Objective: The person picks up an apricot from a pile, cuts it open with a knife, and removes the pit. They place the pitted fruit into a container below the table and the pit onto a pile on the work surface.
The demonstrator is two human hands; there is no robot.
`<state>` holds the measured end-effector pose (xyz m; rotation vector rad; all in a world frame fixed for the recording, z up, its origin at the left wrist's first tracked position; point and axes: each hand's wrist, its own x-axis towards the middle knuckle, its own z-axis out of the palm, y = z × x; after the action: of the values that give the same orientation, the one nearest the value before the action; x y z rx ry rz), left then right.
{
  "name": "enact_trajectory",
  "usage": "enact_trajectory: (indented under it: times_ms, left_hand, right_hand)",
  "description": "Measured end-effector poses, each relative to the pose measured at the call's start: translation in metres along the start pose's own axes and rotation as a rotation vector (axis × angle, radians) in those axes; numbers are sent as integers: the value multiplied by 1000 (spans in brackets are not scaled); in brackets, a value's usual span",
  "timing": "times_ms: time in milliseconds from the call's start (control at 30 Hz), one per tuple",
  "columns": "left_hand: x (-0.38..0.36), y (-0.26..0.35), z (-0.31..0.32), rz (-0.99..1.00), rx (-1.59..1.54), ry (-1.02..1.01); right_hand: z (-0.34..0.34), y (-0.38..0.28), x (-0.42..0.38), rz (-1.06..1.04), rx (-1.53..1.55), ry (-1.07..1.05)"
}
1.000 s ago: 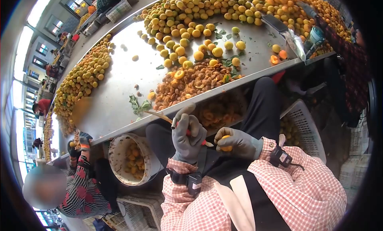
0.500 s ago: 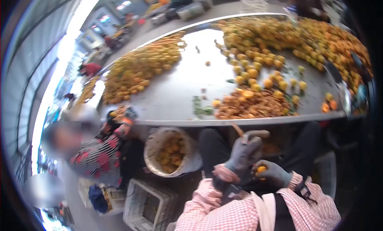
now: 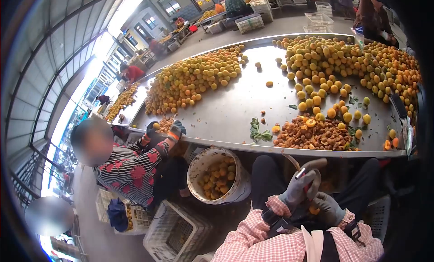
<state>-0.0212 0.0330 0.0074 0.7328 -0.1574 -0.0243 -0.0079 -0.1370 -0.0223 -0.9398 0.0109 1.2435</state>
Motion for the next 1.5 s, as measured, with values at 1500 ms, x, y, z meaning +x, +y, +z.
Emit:
enact_trajectory:
  times_ms: [1500]
  left_hand:
    - [10,-9,-4,99,15,210]
  right_hand:
    - [-27,27,31,43,-8,-136]
